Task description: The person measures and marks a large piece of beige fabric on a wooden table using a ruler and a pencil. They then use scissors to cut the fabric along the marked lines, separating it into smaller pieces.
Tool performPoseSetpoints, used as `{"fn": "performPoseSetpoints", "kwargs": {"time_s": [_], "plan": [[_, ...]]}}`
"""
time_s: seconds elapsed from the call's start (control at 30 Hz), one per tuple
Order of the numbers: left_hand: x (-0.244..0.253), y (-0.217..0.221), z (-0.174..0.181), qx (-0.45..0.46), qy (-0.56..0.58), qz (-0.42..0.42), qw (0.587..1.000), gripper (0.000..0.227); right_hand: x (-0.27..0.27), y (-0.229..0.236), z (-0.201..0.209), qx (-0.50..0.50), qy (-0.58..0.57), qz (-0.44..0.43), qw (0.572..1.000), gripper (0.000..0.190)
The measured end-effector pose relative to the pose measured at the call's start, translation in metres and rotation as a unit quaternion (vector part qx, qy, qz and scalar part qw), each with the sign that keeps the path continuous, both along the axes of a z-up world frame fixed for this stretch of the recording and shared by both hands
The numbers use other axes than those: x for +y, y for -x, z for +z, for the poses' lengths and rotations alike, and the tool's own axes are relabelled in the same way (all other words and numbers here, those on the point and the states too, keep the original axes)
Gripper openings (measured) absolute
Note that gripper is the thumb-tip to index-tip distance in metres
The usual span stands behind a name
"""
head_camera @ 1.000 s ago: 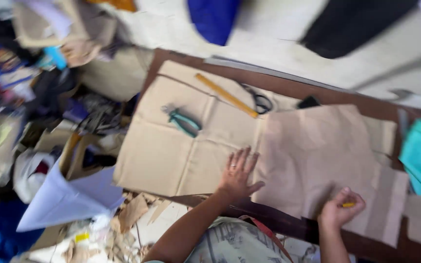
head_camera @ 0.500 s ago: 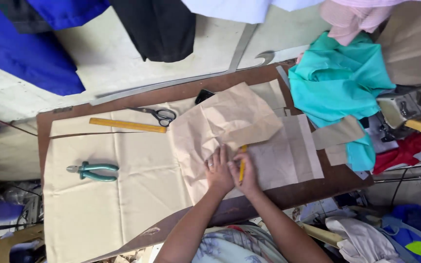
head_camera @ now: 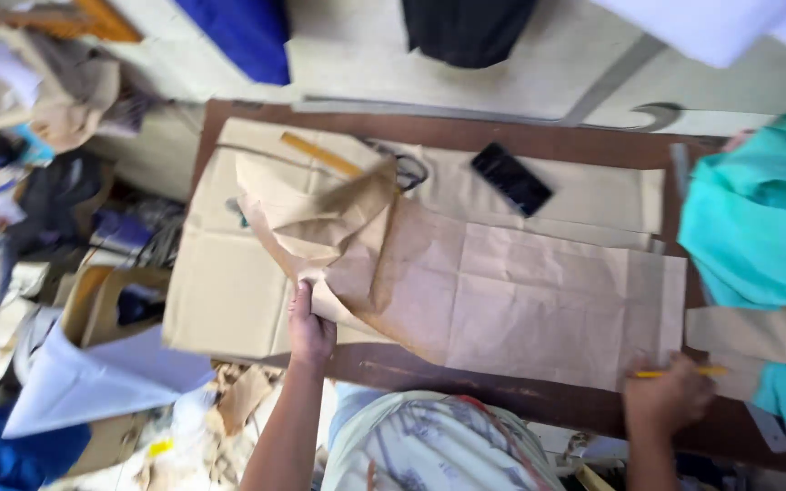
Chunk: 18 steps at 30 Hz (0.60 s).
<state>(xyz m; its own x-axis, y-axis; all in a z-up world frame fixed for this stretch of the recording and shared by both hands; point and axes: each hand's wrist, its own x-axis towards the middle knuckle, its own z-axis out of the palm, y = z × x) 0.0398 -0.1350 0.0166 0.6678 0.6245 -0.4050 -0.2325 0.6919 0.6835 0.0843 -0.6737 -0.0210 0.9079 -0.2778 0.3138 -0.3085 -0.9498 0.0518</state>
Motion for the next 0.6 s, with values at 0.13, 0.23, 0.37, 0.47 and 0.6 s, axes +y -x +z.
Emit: {"fn": "performPoseSetpoints", "kwargs": {"time_s": [0.13, 0.23, 0.37, 0.47, 0.6], "plan": [[0.029, 0.037, -0.049, 0.014, -0.043, 0.071, 0.996, 0.019, -0.045, 0.007, -0.029, -0.078, -0.098, 0.042, 0.991, 0.053], [0.038, 0.061, -0.067, 0.013, -0.040, 0.105, 0.994, 0.017, -0.068, 0.006, -0.042, -0.124, -0.108, 0.085, 0.983, 0.058], [0.049, 0.075, -0.064, 0.108, 0.021, 0.106, 0.988, 0.033, -0.075, 0.007, -0.055, -0.069, -0.150, -0.016, 0.986, 0.039], [0.058, 0.082, -0.061, 0.136, 0.018, 0.065, 0.988, 0.021, -0.080, 0.011, -0.060, -0.085, -0.129, -0.018, 0.988, 0.039], [0.072, 0.079, -0.037, 0.127, -0.045, 0.036, 0.990, 0.049, -0.075, 0.032, -0.027, -0.071, -0.053, -0.044, 0.995, 0.024]]}}
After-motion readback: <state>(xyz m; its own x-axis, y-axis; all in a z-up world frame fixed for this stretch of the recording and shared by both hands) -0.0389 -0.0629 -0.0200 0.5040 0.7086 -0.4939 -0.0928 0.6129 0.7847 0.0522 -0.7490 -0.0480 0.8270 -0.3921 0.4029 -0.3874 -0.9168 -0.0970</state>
